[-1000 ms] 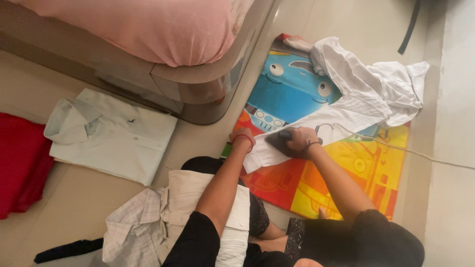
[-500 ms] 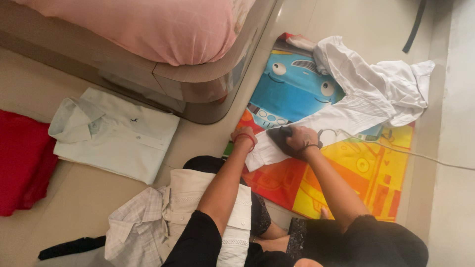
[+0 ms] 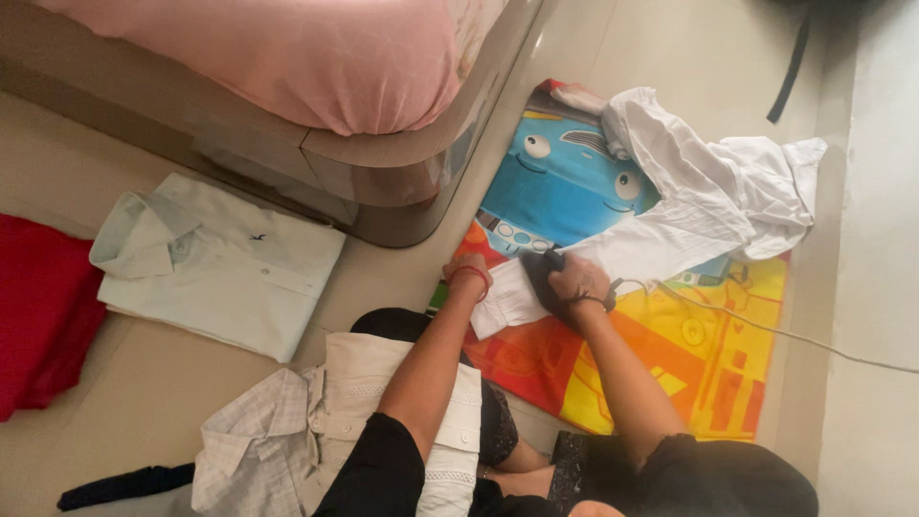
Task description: The person irons a white shirt on a mat on the floor using a hand iron.
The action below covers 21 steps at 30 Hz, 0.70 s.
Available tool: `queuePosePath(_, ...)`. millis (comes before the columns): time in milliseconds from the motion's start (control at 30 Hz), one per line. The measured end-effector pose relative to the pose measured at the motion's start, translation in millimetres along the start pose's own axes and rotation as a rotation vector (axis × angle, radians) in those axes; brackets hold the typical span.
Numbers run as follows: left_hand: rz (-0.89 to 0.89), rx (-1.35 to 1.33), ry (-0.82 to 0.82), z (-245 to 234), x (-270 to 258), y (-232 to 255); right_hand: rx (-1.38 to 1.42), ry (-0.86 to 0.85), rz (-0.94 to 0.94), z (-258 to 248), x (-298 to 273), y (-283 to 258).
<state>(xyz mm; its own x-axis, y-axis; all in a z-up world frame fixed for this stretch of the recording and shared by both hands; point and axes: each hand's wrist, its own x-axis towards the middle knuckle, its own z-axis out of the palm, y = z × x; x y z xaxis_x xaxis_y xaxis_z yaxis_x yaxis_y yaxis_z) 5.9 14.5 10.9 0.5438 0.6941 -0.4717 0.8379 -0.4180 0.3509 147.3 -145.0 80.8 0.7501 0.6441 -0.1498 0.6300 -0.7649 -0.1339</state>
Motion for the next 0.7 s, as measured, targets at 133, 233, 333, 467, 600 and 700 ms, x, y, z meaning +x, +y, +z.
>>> queuePosePath(133,0.006,0.034,-0.042,-1.5,1.7,-8.2,0.008,0.013,0.065,3.7,-2.9,-0.1)
queuePosePath(233,0.023,0.161,-0.149,3.0,19.6,-27.5,0.038,0.001,0.03,2.7,-5.1,-2.7)
queuePosePath(333,-0.093,0.087,-0.099,8.7,33.0,-30.1,0.014,-0.061,-0.067,2.6,-11.1,-12.9)
queuePosePath(467,-0.116,0.106,-0.138,1.2,31.5,-28.0,0.011,-0.084,-0.167,12.4,-20.1,-32.4)
queuePosePath(600,-0.118,0.128,-0.101,2.5,29.8,-32.4,0.027,-0.095,-0.195,21.4,-24.2,-52.1)
queuePosePath(700,-0.129,0.081,0.015,-8.5,11.2,-33.0,0.042,-0.091,-0.212,19.9,-32.4,-49.8)
